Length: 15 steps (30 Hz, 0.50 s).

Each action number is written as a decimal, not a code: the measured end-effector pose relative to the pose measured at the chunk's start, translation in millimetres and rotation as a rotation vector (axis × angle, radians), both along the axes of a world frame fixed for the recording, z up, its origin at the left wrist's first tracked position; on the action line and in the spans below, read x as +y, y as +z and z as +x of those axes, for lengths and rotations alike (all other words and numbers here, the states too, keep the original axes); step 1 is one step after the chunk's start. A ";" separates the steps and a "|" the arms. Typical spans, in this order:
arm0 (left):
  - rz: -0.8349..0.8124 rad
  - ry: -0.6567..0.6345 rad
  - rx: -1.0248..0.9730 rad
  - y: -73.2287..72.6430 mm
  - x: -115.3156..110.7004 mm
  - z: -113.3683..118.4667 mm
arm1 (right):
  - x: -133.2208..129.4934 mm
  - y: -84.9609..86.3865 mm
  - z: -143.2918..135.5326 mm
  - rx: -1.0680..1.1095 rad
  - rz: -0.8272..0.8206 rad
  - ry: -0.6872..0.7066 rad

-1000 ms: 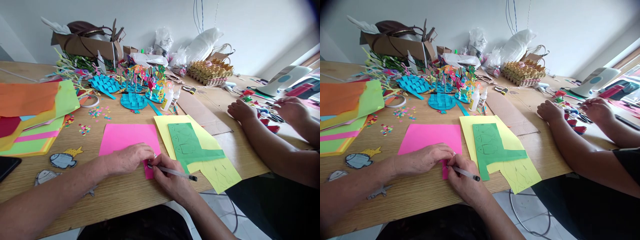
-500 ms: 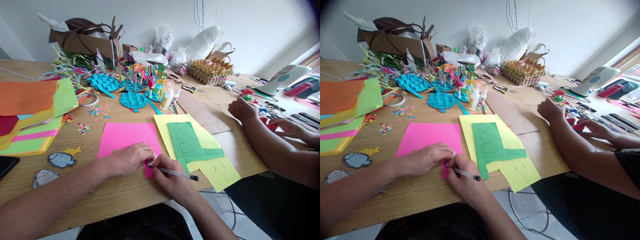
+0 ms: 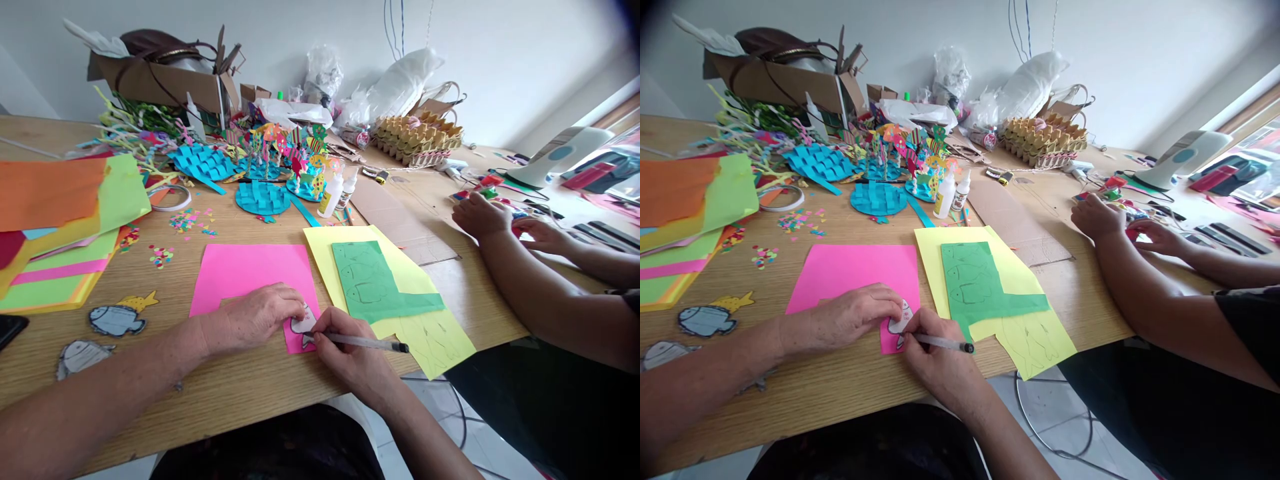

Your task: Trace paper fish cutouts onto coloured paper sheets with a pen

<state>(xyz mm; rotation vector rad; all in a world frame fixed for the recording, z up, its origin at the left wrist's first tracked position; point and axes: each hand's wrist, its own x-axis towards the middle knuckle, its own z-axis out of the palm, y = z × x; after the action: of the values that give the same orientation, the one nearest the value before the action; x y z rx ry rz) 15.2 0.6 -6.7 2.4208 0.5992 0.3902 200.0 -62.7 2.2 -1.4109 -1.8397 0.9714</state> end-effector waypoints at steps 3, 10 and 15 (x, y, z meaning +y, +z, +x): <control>0.008 0.004 -0.002 -1.8 1.0 0.2 | 0.3 -0.3 1.3 0.014 0.013 -0.006; 0.018 0.002 0.000 -2.1 0.6 -0.6 | -0.8 2.3 2.4 0.066 -0.008 -0.006; 0.053 0.011 0.036 -0.2 -1.3 -2.0 | -1.0 1.7 13.9 0.275 -0.050 -0.162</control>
<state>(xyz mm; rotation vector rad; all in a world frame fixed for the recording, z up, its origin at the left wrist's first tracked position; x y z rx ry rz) 13.2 -0.6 -6.9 2.4811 0.6252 0.3721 213.9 -63.7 3.9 -1.3564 -1.4880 1.0752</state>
